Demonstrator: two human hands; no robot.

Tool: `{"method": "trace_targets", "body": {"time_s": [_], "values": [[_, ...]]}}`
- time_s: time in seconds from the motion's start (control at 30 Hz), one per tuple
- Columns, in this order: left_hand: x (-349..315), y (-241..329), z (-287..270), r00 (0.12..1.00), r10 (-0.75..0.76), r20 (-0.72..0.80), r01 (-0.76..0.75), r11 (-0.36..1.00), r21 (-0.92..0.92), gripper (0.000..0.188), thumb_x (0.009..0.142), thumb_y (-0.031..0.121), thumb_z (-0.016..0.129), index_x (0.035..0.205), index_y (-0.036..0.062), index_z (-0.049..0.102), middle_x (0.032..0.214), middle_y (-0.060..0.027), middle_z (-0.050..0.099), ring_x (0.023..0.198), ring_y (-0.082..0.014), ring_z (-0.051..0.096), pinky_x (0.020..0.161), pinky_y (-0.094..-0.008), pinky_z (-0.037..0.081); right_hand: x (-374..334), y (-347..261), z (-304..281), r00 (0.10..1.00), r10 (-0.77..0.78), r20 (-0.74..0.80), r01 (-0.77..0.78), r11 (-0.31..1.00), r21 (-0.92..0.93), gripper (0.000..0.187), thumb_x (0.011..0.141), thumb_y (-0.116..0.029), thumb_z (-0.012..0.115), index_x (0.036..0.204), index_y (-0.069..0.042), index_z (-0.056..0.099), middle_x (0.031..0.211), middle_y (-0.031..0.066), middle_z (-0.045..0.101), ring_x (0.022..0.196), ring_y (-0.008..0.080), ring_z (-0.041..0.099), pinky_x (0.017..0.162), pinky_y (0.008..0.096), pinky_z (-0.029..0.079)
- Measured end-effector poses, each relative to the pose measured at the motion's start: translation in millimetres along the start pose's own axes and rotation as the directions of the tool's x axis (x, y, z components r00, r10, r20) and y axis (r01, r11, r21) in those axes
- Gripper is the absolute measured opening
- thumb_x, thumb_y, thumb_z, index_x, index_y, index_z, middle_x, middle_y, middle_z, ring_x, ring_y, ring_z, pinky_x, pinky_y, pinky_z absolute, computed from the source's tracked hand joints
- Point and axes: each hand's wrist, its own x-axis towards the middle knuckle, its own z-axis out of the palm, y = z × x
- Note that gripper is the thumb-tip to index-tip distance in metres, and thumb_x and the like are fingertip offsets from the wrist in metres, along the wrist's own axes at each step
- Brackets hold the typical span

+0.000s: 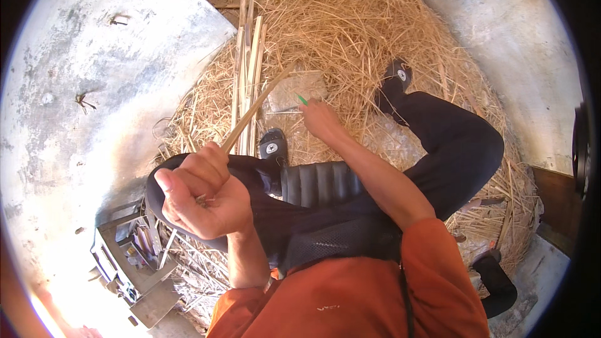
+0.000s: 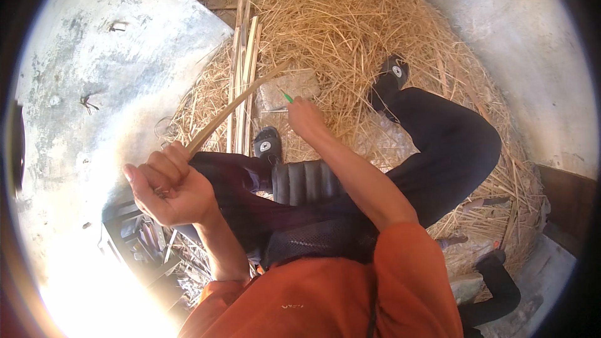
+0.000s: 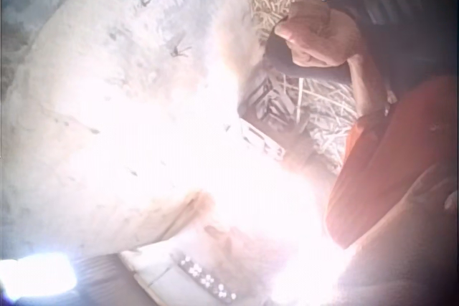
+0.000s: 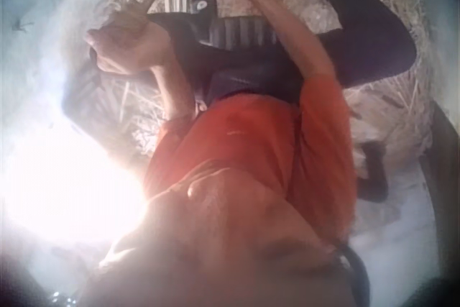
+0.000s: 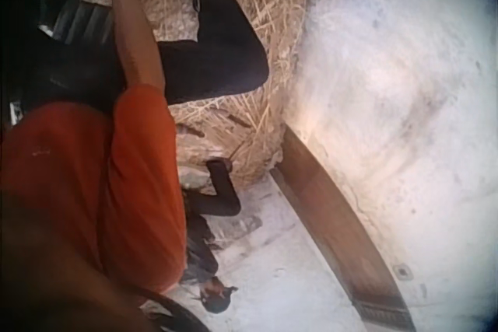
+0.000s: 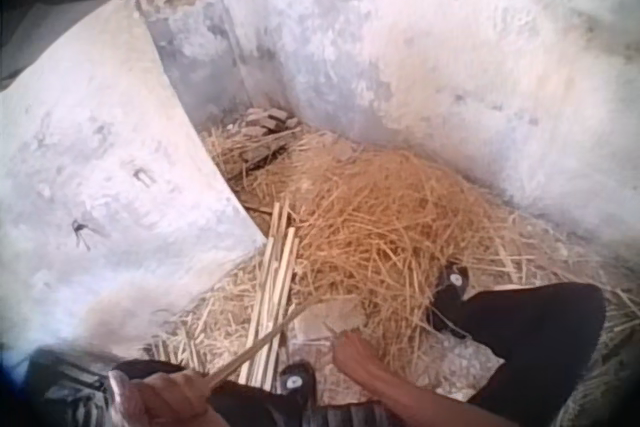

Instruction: The person uses a utility knife to shave thin strips from a long wooden stick. They hold the stick with one hand and pull the knife toward their body with the other to remove bark or wood layers.

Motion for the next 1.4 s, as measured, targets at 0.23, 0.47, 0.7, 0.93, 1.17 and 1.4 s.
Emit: {"method": "trace_targets", "body": {"time_s": [0.23, 0.47, 0.7, 0.93, 1.17, 1.4], "values": [[2, 1, -16, 0.997, -0.032, 0.065, 0.032, 0.999, -0.003, 0.048, 0.1, 0.02, 0.025, 0.053, 0.0144, 0.026, 0.043, 0.0, 0.024, 0.041, -0.0103, 0.016, 0.047, -0.0288, 0.021, -39, -62, -67, 1.0, -0.002, -0.029, 0.014, 0.91, 0.414, 0.038, 0.098, -0.032, 0.042, 0.094, 0.004, 0.052, 0.063, 0.0258, 0.056, 0.064, 0.045, 0.057, 0.061, 0.0537, 0.042], [13, -2, -33, 0.878, 0.01, 0.478, 0.004, 1.0, -0.027, 0.045, 0.093, 0.014, 0.034, 0.049, 0.0141, 0.027, 0.038, 0.0008, 0.026, 0.033, -0.0094, 0.018, 0.038, -0.0272, 0.019, -33, -71, -71, 0.997, -0.059, 0.051, 0.041, 0.949, 0.312, 0.038, 0.098, -0.033, 0.04, 0.099, 0.002, 0.053, 0.066, 0.0288, 0.059, 0.067, 0.0477, 0.06, 0.064, 0.0554, 0.047], [15, -3, -32, 0.908, -0.002, 0.419, 0.006, 1.0, -0.008, 0.045, 0.094, 0.017, 0.033, 0.049, 0.0152, 0.027, 0.038, 0.0025, 0.025, 0.033, -0.0088, 0.017, 0.037, -0.0273, 0.018, -23, -55, -62, 0.999, -0.052, 0.015, 0.046, 0.961, 0.273, 0.035, 0.098, -0.033, 0.044, 0.095, 0.002, 0.053, 0.061, 0.0249, 0.056, 0.064, 0.0461, 0.057, 0.061, 0.0536, 0.043], [16, -2, -31, 0.932, -0.002, 0.361, 0.008, 1.0, -0.015, 0.046, 0.095, 0.016, 0.03, 0.049, 0.0154, 0.026, 0.038, 0.0025, 0.025, 0.033, -0.0091, 0.015, 0.037, -0.0274, 0.017, -94, -119, -116, 0.969, -0.246, 0.031, 0.219, 0.908, 0.357, 0.034, 0.098, -0.032, 0.042, 0.095, 0.001, 0.049, 0.058, 0.0238, 0.058, 0.055, 0.0456, 0.059, 0.05, 0.0535, 0.046], [7, -5, -15, 0.874, 0.037, 0.484, -0.027, 0.999, -0.027, 0.046, 0.094, 0.014, 0.035, 0.048, 0.0139, 0.025, 0.038, 0.0024, 0.023, 0.033, -0.0079, 0.014, 0.036, -0.0261, 0.015, -37, -70, -74, 0.99, -0.124, -0.062, 0.134, 0.971, 0.199, 0.034, 0.098, -0.031, 0.043, 0.095, 0.002, 0.051, 0.064, 0.0268, 0.059, 0.064, 0.0476, 0.06, 0.059, 0.0545, 0.047], [15, -6, -32, 0.91, 0.003, 0.414, 0.018, 0.999, -0.046, 0.047, 0.095, 0.017, 0.031, 0.049, 0.0164, 0.025, 0.039, 0.003, 0.022, 0.034, -0.0087, 0.012, 0.038, -0.0272, 0.015, -37, -71, -66, 0.994, -0.102, -0.046, 0.111, 0.938, 0.329, 0.033, 0.098, -0.03, 0.044, 0.094, 0.002, 0.051, 0.06, 0.0262, 0.056, 0.06, 0.0474, 0.057, 0.057, 0.0539, 0.044]]}}
